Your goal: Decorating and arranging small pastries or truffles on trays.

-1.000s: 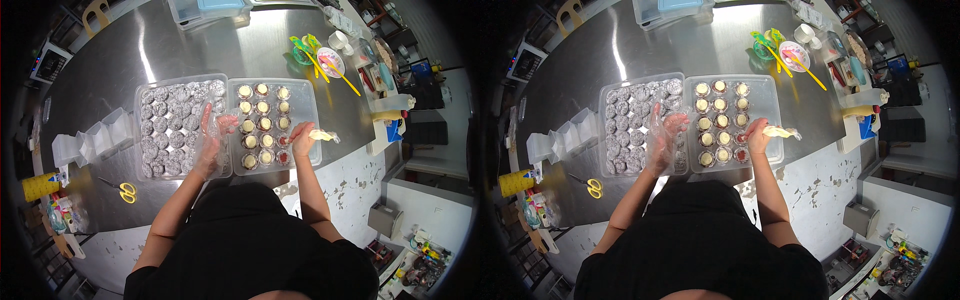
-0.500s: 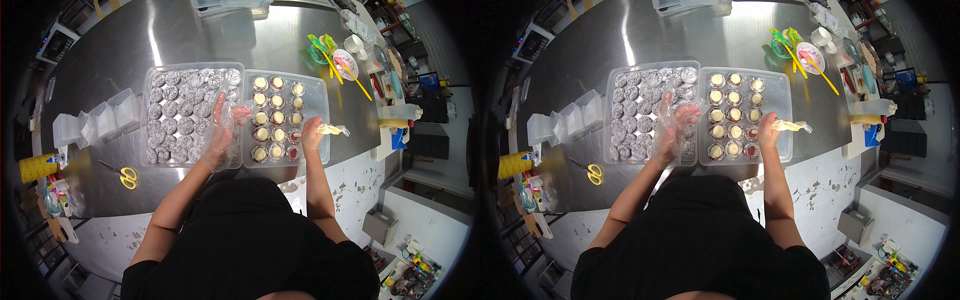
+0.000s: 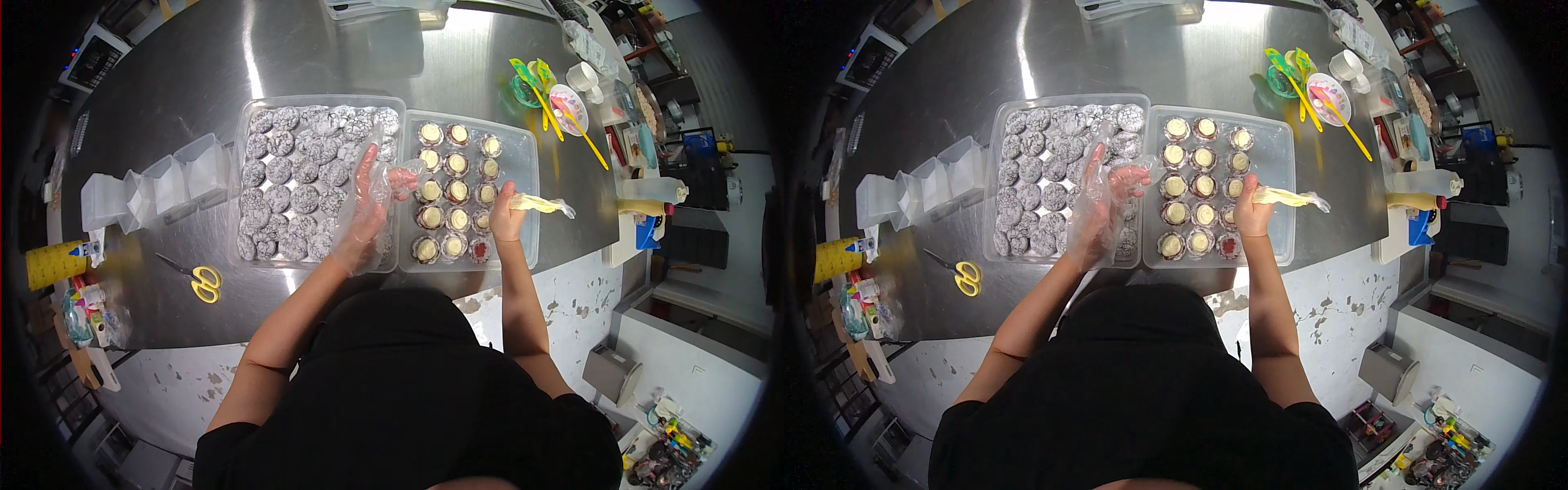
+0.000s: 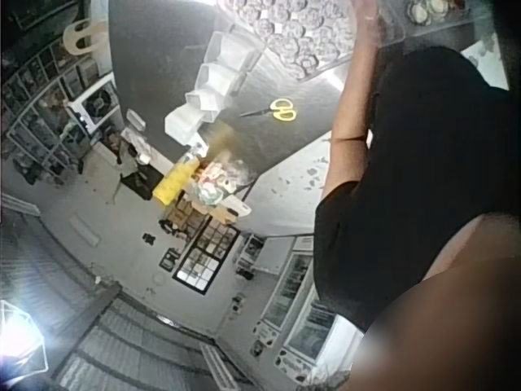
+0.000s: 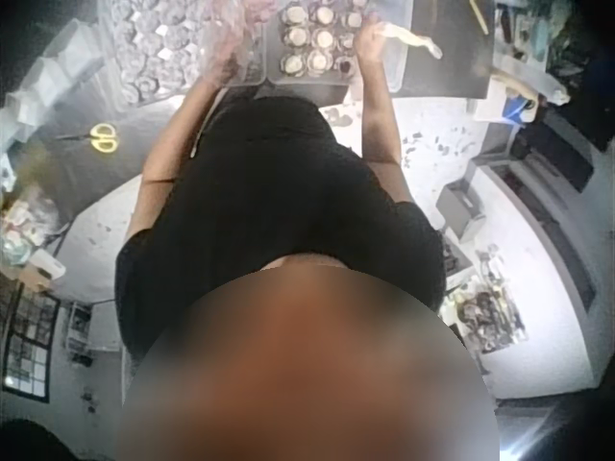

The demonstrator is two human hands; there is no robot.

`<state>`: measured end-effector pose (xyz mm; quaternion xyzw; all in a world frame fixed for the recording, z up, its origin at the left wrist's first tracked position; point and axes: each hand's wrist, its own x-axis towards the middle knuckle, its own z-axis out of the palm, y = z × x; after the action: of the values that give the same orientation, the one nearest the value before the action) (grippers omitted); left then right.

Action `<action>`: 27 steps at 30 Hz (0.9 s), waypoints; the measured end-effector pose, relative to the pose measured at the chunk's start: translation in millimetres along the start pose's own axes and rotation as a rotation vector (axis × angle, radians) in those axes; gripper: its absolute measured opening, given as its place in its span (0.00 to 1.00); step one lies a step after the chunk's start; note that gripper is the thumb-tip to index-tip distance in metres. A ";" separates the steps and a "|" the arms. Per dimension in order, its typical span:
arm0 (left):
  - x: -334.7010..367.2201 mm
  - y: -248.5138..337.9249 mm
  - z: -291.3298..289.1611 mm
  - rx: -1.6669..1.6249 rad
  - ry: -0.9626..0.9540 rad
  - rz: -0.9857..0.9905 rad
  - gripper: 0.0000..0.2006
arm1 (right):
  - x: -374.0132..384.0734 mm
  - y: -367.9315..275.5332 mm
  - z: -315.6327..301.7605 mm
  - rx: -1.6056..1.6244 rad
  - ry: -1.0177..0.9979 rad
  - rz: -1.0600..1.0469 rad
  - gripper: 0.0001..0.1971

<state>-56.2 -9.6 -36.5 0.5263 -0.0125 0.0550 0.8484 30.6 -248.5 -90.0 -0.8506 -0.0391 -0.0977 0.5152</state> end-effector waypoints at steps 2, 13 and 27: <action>0.4 -0.7 1.5 -0.004 -0.014 0.012 0.47 | 2.7 -5.7 0.3 0.001 0.004 -0.016 0.25; -2.4 4.0 1.6 0.004 0.014 -0.014 0.47 | 1.1 -0.3 -2.6 -0.008 -0.045 -0.019 0.24; 4.7 2.7 8.0 0.011 -0.042 0.044 0.39 | 14.5 -51.6 -47.2 0.380 -0.400 0.234 0.34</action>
<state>-51.5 -15.2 -30.2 0.5315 -0.0418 0.0627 0.8437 30.2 -266.7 -20.9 -0.7399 -0.0593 0.1408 0.6551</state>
